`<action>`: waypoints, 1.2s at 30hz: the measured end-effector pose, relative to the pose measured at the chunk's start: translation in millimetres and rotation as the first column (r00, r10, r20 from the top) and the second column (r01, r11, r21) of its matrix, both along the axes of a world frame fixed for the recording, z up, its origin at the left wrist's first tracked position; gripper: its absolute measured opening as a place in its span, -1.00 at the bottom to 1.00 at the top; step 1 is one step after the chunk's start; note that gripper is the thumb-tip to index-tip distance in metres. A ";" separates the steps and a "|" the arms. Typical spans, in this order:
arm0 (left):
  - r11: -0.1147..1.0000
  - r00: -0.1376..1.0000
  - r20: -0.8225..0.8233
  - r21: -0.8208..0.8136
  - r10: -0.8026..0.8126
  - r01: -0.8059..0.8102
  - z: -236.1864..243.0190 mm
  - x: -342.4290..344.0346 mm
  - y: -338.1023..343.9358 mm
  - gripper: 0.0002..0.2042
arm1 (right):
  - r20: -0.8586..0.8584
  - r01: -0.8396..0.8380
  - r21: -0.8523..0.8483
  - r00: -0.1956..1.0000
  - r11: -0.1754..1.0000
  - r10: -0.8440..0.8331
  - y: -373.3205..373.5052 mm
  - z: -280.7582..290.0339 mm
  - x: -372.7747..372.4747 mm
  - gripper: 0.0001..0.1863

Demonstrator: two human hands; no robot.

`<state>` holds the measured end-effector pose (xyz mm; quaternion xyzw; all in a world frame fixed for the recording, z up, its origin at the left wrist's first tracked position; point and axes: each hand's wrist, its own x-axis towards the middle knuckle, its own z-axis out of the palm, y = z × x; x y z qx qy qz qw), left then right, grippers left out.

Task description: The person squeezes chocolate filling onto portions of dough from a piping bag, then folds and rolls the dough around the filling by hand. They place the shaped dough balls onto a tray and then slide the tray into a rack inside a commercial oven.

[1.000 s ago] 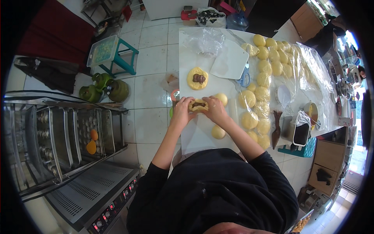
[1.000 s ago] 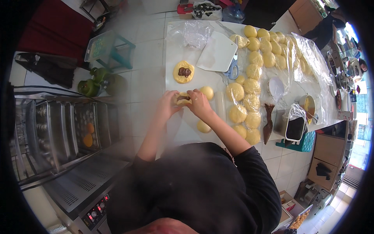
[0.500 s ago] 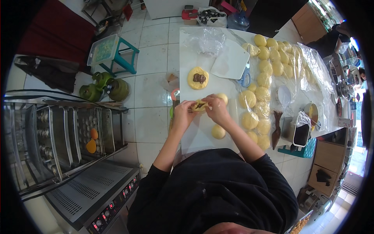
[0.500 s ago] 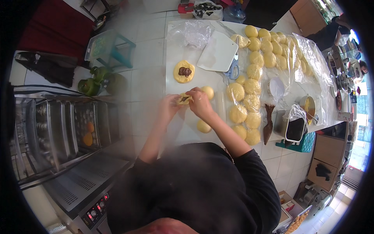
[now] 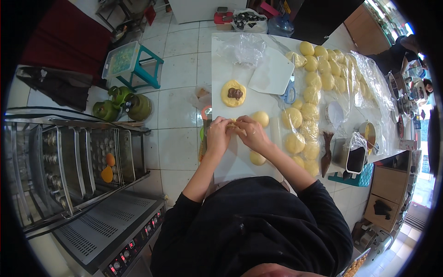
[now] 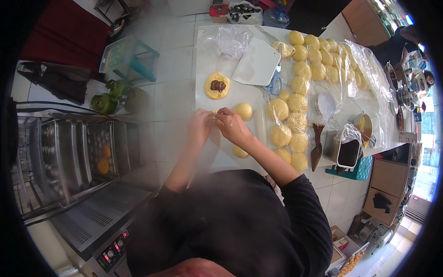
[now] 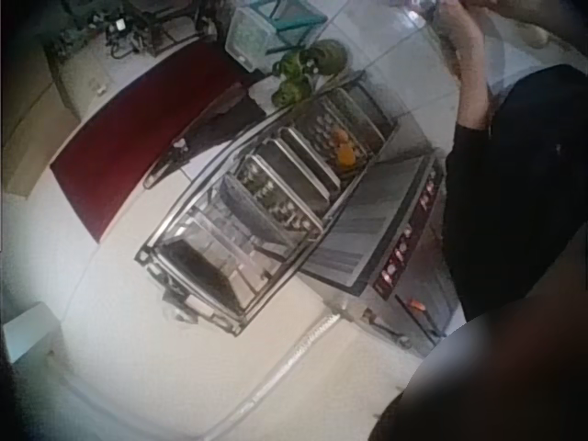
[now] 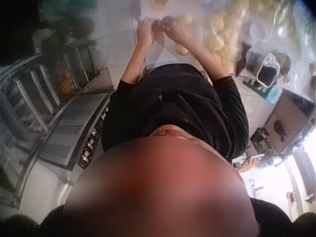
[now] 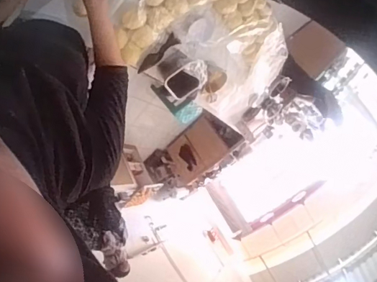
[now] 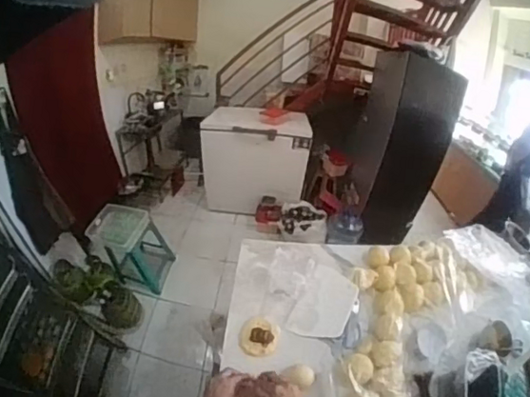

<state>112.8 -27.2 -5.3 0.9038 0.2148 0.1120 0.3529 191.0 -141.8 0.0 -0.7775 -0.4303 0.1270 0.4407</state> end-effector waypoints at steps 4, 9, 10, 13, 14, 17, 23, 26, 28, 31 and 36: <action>0.997 0.996 0.074 0.057 -0.058 0.054 0.7 0.9 3.8 -0.83 | 0.034 -0.050 -0.062 0.998 0.997 0.052 -6.7 0.1 4.3 -0.85; 0.995 0.987 0.129 0.016 -0.099 0.098 4.7 -0.5 1.0 -0.72 | -0.020 -0.039 -0.281 0.999 0.959 0.035 -4.0 18.0 10.6 -0.83; 0.983 0.993 0.106 -0.171 -0.054 0.072 5.2 0.5 -0.8 -0.66 | -0.018 -0.039 -0.279 0.999 0.960 0.035 -2.1 16.3 10.0 -0.83; 0.951 0.997 0.069 -0.304 -0.043 0.062 2.7 -0.3 -6.3 -0.56 | 0.231 0.062 0.062 0.970 0.996 -0.075 0.2 -1.5 11.2 -0.85; 0.962 0.996 0.060 -0.258 -0.072 0.085 0.9 -1.1 -7.7 -0.52 | 0.201 -0.036 0.021 0.979 0.999 0.032 -2.1 -8.3 15.5 -0.85; 0.976 0.974 0.223 -0.197 -0.051 0.096 -1.4 -2.5 -10.4 -0.53 | 0.082 -0.112 -0.073 0.990 0.991 0.117 -5.2 -12.3 20.1 -0.84; 0.986 0.974 0.226 -0.150 -0.035 0.070 -6.3 -2.7 -12.2 -0.61 | -0.036 -0.091 -0.049 0.995 0.995 0.089 -7.6 -2.5 14.9 -0.86; 0.977 0.961 0.260 -0.163 -0.095 0.141 -11.8 0.8 -9.7 -0.65 | 0.023 -0.115 -0.039 0.993 0.993 0.116 -10.8 -6.2 18.9 -0.87; 0.967 0.955 0.286 -0.211 -0.075 0.139 -10.5 2.5 -8.7 -0.66 | 0.045 -0.118 -0.094 0.991 0.989 0.123 -12.2 -6.8 21.5 -0.88; 0.951 0.940 0.340 -0.279 -0.030 0.131 -5.1 4.6 -11.2 -0.67 | -0.006 -0.116 -0.177 0.993 0.977 0.117 -11.6 1.5 22.2 -0.89; 0.922 0.937 0.347 -0.351 -0.032 0.162 1.6 -0.7 -12.4 -0.68 | 0.048 -0.105 -0.127 0.993 0.986 0.111 -14.0 -0.1 26.5 -0.91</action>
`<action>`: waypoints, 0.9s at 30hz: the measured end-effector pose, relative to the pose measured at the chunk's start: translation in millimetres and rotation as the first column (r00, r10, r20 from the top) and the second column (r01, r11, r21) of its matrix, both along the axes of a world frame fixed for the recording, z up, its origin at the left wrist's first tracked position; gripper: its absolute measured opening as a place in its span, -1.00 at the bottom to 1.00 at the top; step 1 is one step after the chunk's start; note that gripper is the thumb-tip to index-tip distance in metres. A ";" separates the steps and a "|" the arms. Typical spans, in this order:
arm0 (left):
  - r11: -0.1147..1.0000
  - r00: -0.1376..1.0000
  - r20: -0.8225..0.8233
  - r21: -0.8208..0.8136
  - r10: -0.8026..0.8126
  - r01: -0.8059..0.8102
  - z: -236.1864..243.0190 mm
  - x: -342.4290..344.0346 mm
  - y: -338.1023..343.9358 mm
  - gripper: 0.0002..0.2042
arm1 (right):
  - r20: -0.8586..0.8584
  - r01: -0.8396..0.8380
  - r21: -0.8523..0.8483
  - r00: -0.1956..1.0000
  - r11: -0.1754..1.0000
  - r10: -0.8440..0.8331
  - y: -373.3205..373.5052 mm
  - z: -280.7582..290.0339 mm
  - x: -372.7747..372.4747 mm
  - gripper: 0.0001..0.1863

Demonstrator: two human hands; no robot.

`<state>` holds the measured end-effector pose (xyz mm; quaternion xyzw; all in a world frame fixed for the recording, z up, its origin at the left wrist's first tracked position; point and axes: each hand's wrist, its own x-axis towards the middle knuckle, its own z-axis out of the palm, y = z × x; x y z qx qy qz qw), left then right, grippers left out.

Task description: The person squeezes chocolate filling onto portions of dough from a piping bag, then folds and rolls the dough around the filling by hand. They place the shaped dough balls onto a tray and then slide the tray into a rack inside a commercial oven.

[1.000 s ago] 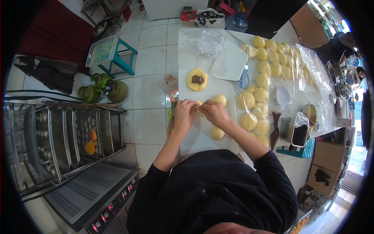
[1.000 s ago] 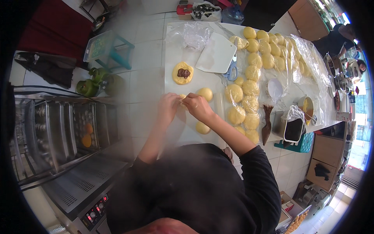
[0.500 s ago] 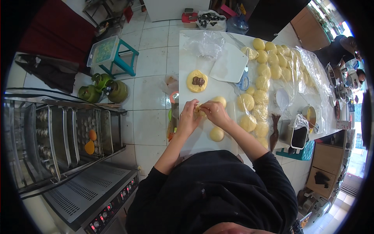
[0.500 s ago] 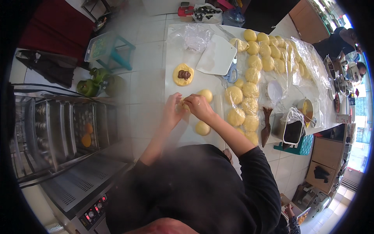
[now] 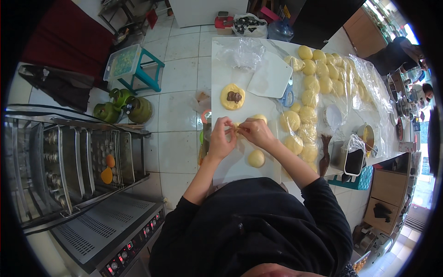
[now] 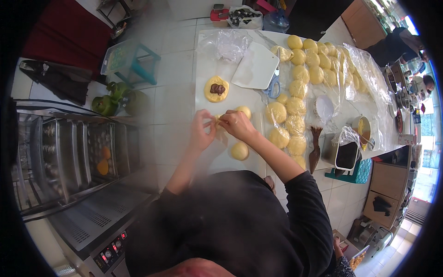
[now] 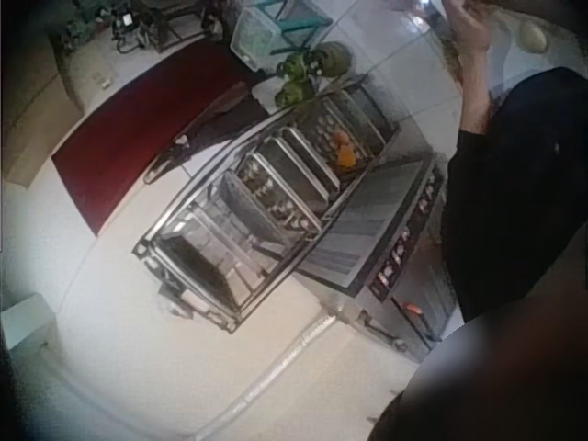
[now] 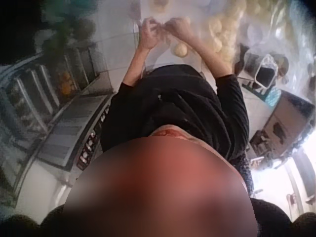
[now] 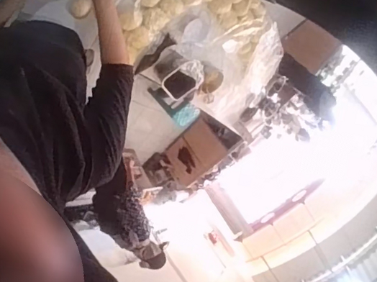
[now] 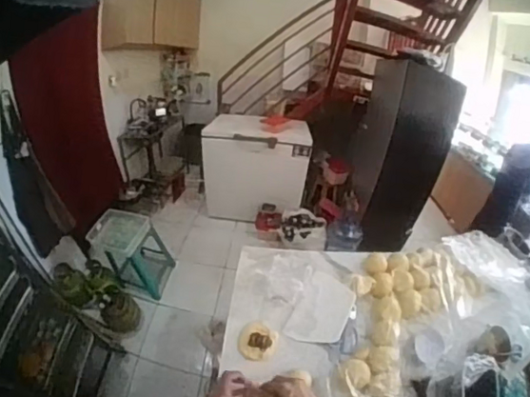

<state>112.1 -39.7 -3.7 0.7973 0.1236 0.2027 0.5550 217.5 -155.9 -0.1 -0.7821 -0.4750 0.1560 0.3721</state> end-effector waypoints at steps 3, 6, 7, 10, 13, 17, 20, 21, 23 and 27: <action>0.924 0.976 0.096 0.316 0.194 -0.215 -17.5 -12.4 12.7 -0.62 | -0.159 0.161 0.121 0.977 0.980 -0.141 0.9 23.1 -1.8 -0.89; 0.171 0.990 0.139 -0.977 0.034 0.132 -17.4 -11.5 5.6 -0.52 | -0.533 0.315 0.198 0.829 0.928 -0.168 -1.7 32.5 -6.6 -0.86; 0.172 0.990 0.140 -0.976 0.032 0.133 -19.9 -13.0 2.4 -0.52 | -0.533 0.316 0.200 0.829 0.927 -0.168 -1.8 38.8 -10.8 -0.86; 0.117 0.983 0.186 -0.976 0.004 0.184 -24.6 -13.0 -6.3 -0.57 | -0.484 0.237 0.265 0.871 0.935 -0.084 -5.3 49.3 -17.6 -0.87; 0.202 0.987 0.161 -0.966 -0.015 0.161 -14.5 -13.4 -9.8 -0.61 | -0.079 0.182 0.129 0.982 0.975 -0.173 -14.9 48.3 -14.9 -0.83; 0.169 0.976 0.136 -0.972 -0.173 0.165 -7.2 -18.7 -7.6 -0.61 | -0.203 0.272 0.164 0.950 0.948 -0.237 -17.4 61.1 -18.0 -0.83; 0.142 0.946 0.136 -0.973 -0.293 0.183 -3.7 -20.8 -6.4 -0.59 | -0.301 0.200 0.201 0.944 0.959 -0.134 -26.7 62.4 -12.4 -0.83; 0.144 0.935 0.124 -0.973 -0.334 0.180 -2.3 -21.5 -7.0 -0.58 | -0.301 0.053 0.131 0.954 0.990 -0.011 -30.7 62.0 -11.0 -0.83; 0.163 0.940 0.110 -0.972 -0.322 0.169 1.7 -21.2 -9.9 -0.57 | -0.284 0.079 0.130 0.958 0.988 -0.039 -34.3 60.2 -12.8 -0.83; 0.166 0.963 0.137 -0.970 -0.232 0.178 -5.1 -23.9 -15.3 -0.54 | -0.353 0.167 0.287 0.934 0.943 -0.058 -34.5 71.8 -23.5 -0.86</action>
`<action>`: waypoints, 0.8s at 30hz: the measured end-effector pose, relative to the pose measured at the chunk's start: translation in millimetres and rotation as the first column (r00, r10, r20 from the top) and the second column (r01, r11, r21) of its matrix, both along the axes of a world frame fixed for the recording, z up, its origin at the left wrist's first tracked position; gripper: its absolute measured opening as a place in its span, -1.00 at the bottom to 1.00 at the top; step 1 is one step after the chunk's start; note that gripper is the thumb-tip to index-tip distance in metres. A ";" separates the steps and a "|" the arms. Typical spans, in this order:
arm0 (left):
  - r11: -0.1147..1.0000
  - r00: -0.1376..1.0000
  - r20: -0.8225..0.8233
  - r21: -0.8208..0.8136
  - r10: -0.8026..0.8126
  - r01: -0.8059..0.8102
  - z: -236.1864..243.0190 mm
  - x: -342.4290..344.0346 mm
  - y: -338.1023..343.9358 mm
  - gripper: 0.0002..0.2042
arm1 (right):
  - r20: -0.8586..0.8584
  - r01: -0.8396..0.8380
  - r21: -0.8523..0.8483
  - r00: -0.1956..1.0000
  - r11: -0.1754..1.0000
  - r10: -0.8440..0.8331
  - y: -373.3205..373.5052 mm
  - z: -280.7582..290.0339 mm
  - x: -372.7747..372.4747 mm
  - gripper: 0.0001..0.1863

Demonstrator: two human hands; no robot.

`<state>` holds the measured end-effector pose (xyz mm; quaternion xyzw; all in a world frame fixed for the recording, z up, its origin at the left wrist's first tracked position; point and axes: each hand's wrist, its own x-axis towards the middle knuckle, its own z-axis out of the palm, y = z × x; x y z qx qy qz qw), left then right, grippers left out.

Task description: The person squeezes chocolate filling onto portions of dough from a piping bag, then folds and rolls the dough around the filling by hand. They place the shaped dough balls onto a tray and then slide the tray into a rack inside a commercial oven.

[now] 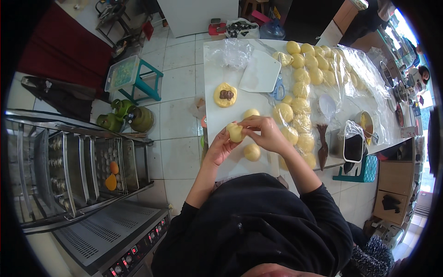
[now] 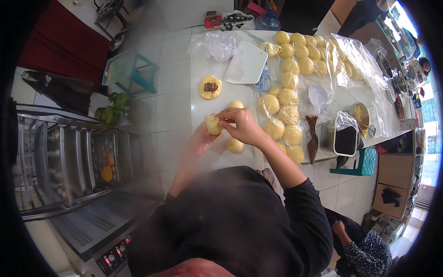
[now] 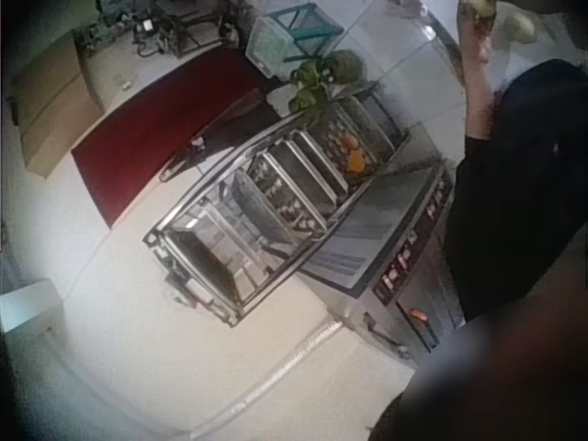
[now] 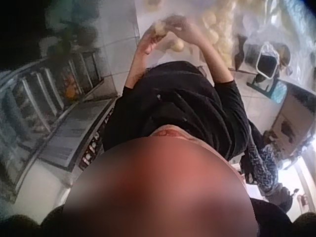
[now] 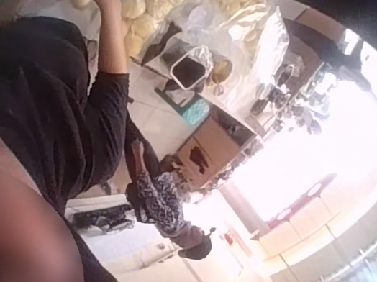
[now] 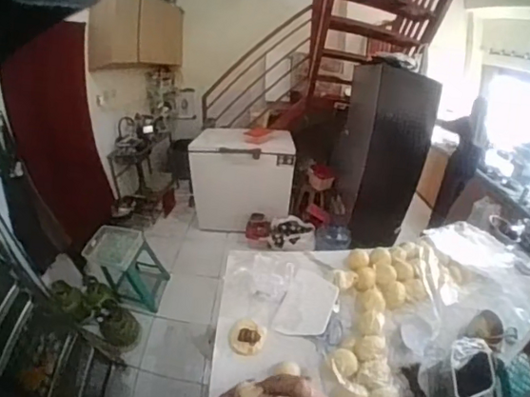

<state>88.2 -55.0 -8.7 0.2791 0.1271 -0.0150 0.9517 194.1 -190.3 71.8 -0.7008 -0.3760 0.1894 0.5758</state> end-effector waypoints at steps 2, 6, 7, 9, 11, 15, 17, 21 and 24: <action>1.000 0.999 0.033 0.017 -0.003 0.003 4.3 -0.2 -3.4 -0.54 | 0.038 0.012 -0.054 0.999 0.998 -0.010 -4.0 5.6 -2.9 -0.87; 0.995 0.998 0.036 -0.087 -0.050 0.053 5.3 -0.4 -7.8 -0.53 | 0.121 0.093 -0.146 0.990 0.985 -0.076 -10.3 -7.3 -7.0 -0.86; 0.995 0.998 0.033 -0.085 -0.052 0.055 5.6 -1.5 -9.2 -0.53 | 0.118 0.095 -0.145 0.990 0.985 -0.078 -9.8 -4.3 -8.9 -0.86; 0.988 0.997 0.073 -0.149 -0.028 0.038 6.8 -3.7 -14.2 -0.52 | 0.127 0.247 -0.011 0.961 0.969 -0.244 -8.3 5.0 -13.2 -0.85; 0.992 0.994 0.106 -0.122 -0.013 0.026 0.7 -6.4 -16.2 -0.51 | 0.130 0.168 -0.128 0.980 0.977 -0.152 -18.0 2.5 -9.9 -0.86; 1.000 0.992 0.124 -0.006 0.018 -0.017 8.3 -4.4 -23.1 -0.48 | 0.205 0.169 -0.259 0.972 0.951 -0.117 -23.7 2.3 -11.5 -0.86; 0.990 0.988 0.149 0.121 0.049 -0.067 8.4 -3.3 -27.2 -0.47 | 0.261 0.192 -0.154 0.954 0.969 -0.148 -20.3 2.7 -14.0 -0.87; 0.818 0.970 0.222 0.536 0.101 -0.208 10.3 -2.2 -34.7 -0.41 | 0.326 0.197 -0.122 0.934 0.973 -0.148 -21.7 -5.4 -15.9 -0.87; 0.977 0.953 0.232 0.044 0.192 -0.208 23.4 -1.2 -45.2 -0.41 | 0.341 0.186 -0.020 0.925 0.982 -0.168 -22.4 -11.8 -12.1 -0.87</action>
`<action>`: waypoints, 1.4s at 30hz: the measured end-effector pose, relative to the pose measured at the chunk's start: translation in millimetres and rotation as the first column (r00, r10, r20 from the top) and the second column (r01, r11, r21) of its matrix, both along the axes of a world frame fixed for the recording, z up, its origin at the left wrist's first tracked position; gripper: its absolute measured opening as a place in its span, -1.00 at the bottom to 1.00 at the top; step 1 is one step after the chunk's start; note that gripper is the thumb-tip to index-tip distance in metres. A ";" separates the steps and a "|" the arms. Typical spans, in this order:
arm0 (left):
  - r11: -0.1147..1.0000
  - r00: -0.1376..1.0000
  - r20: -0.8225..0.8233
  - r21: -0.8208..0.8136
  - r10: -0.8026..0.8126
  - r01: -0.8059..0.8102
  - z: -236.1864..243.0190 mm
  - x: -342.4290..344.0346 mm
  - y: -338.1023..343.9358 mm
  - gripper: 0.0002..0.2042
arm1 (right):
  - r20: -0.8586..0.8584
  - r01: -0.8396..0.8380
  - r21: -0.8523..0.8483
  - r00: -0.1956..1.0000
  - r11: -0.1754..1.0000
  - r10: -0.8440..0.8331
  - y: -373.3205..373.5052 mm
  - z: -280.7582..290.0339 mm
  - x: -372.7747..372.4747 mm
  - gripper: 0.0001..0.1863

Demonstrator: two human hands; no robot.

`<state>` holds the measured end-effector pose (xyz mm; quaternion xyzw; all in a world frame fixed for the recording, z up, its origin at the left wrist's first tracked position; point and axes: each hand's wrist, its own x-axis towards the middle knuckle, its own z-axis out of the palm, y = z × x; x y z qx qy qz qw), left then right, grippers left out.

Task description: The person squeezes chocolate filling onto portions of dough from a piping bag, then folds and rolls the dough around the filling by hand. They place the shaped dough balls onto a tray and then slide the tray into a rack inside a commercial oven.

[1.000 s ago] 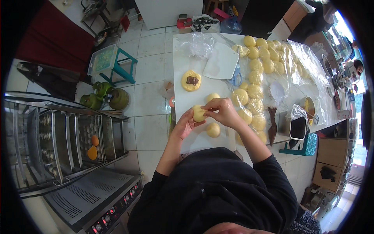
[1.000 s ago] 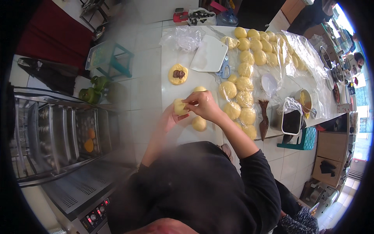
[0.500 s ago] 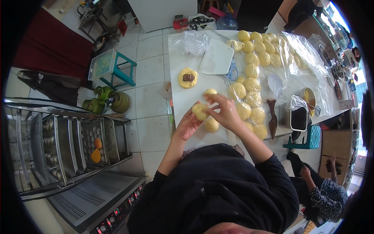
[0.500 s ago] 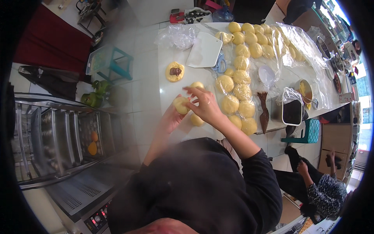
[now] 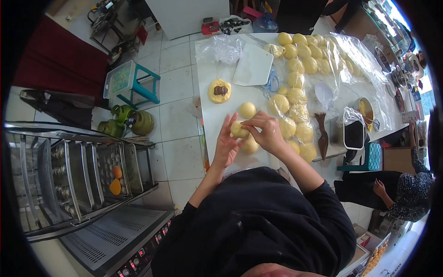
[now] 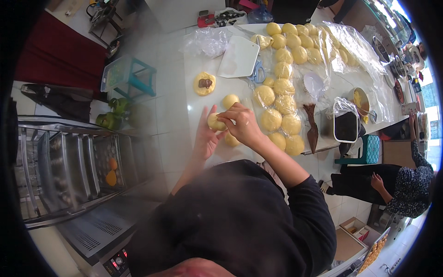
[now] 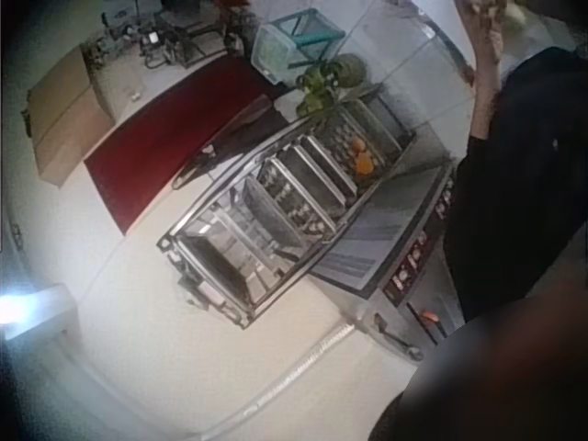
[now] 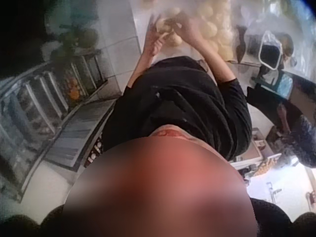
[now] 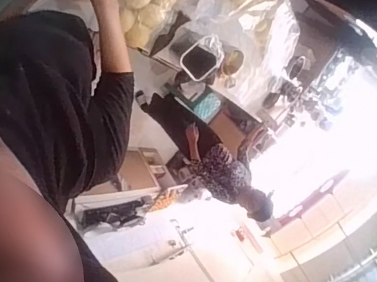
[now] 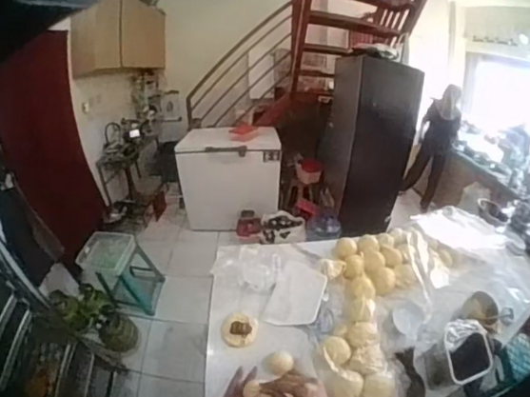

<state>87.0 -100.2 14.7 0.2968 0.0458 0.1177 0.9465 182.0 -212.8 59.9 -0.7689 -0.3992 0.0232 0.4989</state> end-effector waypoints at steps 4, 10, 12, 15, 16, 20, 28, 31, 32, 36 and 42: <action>0.914 0.962 -0.129 -0.364 -0.240 0.179 -15.5 -2.4 11.6 -0.42 | 0.064 0.022 0.043 0.998 0.999 -0.025 -0.6 15.3 -1.8 -0.88; 0.961 0.980 -0.069 -0.219 -0.186 0.167 -13.9 -5.7 6.4 -0.46 | -0.215 0.016 -0.221 0.974 0.975 -0.065 -6.4 21.0 -4.5 -0.85; 0.977 0.989 -0.067 -0.177 -0.132 0.119 -11.2 -4.5 3.2 -0.49 | -0.133 0.047 -0.093 0.989 0.995 -0.059 -4.6 12.7 -3.3 -0.86; 0.989 0.986 -0.116 -0.097 -0.121 0.110 -17.2 -4.8 6.2 -0.48 | 0.039 0.041 -0.127 0.999 0.991 -0.036 -2.0 11.4 -8.9 -0.87; 0.989 0.985 -0.117 -0.099 -0.123 0.112 -17.9 -5.0 5.3 -0.48 | 0.039 0.043 -0.129 0.999 0.991 -0.039 -2.4 7.4 -8.5 -0.87; 0.973 0.978 -0.110 -0.169 -0.179 0.159 -20.0 -5.8 4.7 -0.50 | 0.038 0.048 -0.144 0.998 0.988 -0.043 -1.3 11.4 -5.1 -0.88; 0.897 0.952 0.006 -0.334 -0.306 0.290 1.3 -0.2 1.1 -0.51 | 0.039 -0.192 -0.222 0.978 0.956 0.206 -5.4 10.7 7.8 -0.86; 0.856 0.938 -0.059 -0.432 -0.341 0.284 -16.2 -3.9 7.5 -0.53 | 0.186 -0.184 -0.135 0.960 0.974 0.208 -1.1 15.8 5.0 -0.85; 0.915 0.967 -0.071 -0.346 -0.245 0.206 -21.5 -5.8 6.9 -0.53 | 0.196 -0.122 -0.142 0.969 0.982 0.149 0.1 17.2 -0.7 -0.84; 0.968 0.988 -0.124 -0.243 -0.096 0.063 -16.1 -3.9 -2.7 -0.53 | 0.239 -0.039 -0.176 0.968 0.984 0.081 -2.1 -5.0 -1.5 -0.80; 0.991 0.995 -0.013 -0.080 0.102 -0.103 -15.1 -5.0 -8.7 -0.52 | -0.041 0.144 -0.168 0.987 0.975 -0.153 0.6 0.2 -14.8 -0.84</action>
